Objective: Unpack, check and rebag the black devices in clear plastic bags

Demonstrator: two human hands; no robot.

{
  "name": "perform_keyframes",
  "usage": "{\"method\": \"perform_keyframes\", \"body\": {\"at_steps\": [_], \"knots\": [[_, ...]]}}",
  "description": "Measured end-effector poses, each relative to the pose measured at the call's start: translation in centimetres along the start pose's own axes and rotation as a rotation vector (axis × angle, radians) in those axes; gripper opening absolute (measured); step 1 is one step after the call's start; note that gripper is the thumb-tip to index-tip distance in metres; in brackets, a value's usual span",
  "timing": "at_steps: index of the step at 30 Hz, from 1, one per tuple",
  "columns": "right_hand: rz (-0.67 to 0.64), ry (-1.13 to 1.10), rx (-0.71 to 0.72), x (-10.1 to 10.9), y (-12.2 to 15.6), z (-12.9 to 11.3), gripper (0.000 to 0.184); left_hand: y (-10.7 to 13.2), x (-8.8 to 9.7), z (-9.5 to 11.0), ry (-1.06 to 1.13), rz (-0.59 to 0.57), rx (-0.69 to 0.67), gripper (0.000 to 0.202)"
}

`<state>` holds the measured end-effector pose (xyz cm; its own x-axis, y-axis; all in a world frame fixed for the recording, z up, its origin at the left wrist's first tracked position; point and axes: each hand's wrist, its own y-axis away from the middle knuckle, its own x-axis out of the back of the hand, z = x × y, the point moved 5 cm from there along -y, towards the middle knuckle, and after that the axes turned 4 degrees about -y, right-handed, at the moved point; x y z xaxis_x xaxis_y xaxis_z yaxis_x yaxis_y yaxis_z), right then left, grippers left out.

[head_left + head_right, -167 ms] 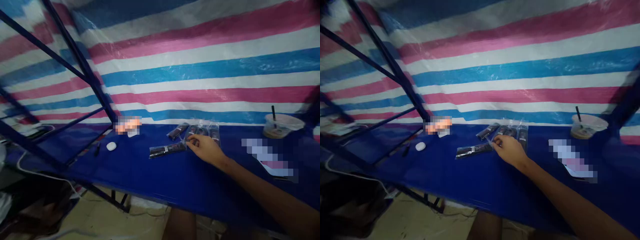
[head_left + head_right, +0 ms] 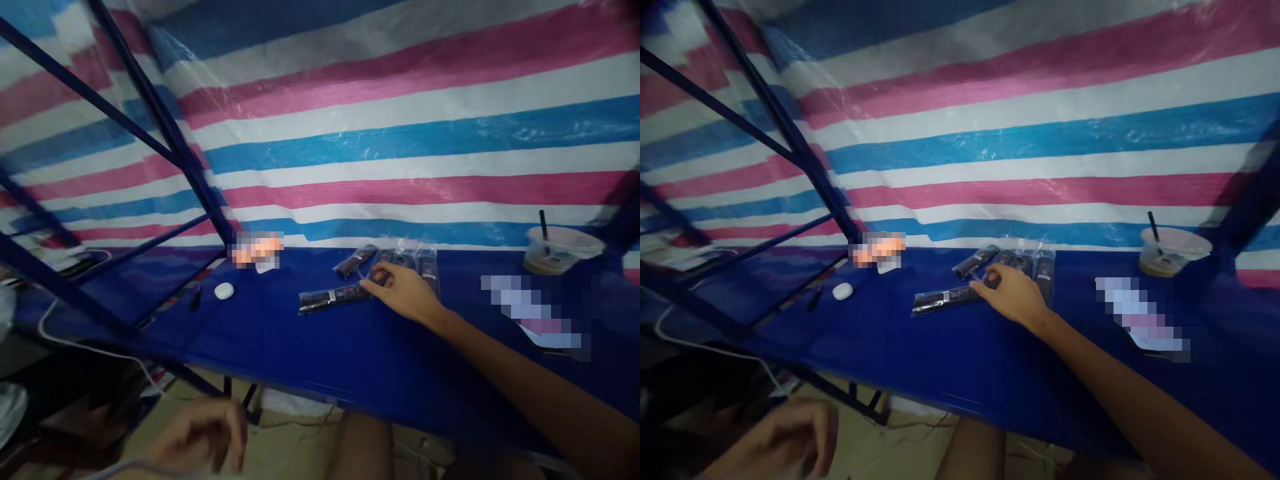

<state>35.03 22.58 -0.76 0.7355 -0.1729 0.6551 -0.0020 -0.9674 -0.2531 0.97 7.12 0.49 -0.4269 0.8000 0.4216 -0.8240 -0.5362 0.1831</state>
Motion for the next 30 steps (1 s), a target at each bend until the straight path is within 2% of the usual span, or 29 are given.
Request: {"method": "perform_keyframes", "body": {"at_steps": [2, 4, 5, 6, 7, 10, 11, 13, 15, 17, 22, 25, 30], "knots": [[0.004, 0.005, -0.006, -0.4, -0.5, -0.3, 0.057, -2.2, 3.7, -0.7, -0.044, 0.206, -0.005, 0.028], [-0.004, -0.015, 0.009, -0.7, -1.0, -0.6, 0.043, -5.9, 6.8, -1.0, -0.107, 0.421, -0.03, 0.035], [-0.008, -0.044, 0.015, -0.8, -1.2, -0.6, 0.033, -7.9, 8.2, -0.8, -0.249, 0.599, -0.032, 0.029], [-0.012, -0.087, 0.017, -0.8, -1.4, -0.5, 0.026, -10.2, 8.9, -0.6, -0.394, 0.683, -0.035, 0.028], [-0.024, -0.142, 0.008, -0.8, -1.4, -0.3, 0.023, -12.8, 9.1, -0.4, -0.507, 0.65, -0.045, 0.036], [-0.094, -0.331, -0.085, -0.1, -1.0, 1.2, 0.02, -19.6, 8.7, -0.1, -0.754, 0.471, -0.023, 0.077], [-0.12, -0.387, -0.122, 0.2, -0.7, 1.9, 0.02, -21.2, 8.6, -0.1, -0.805, 0.414, 0.001, 0.081], [-0.161, -0.476, -0.187, 1.0, 0.2, 3.2, 0.02, -23.4, 8.5, 0.2, -0.856, 0.301, 0.011, 0.065], [-0.18, -0.546, -0.241, 1.7, 1.0, 4.2, 0.019, -24.5, 8.5, 0.7, -0.881, 0.226, -0.004, 0.045], [-0.185, -0.615, -0.295, 2.3, 1.5, 4.9, 0.02, -25.1, 8.7, 1.3, -0.884, 0.218, -0.046, 0.037], [-0.127, -0.744, -0.332, 3.7, 1.8, 5.0, 0.032, -25.3, 8.2, 1.8, -0.828, 0.264, -0.172, 0.037], [-0.117, -0.755, -0.316, 4.0, 1.8, 5.1, 0.028, -25.0, 8.1, 1.4, -0.781, 0.271, -0.21, 0.04], [-0.1, -0.843, -0.348, 4.0, 2.0, 5.9, 0.023, -24.3, 9.1, 1.0, -0.723, 0.38, -0.223, 0.051]]}}
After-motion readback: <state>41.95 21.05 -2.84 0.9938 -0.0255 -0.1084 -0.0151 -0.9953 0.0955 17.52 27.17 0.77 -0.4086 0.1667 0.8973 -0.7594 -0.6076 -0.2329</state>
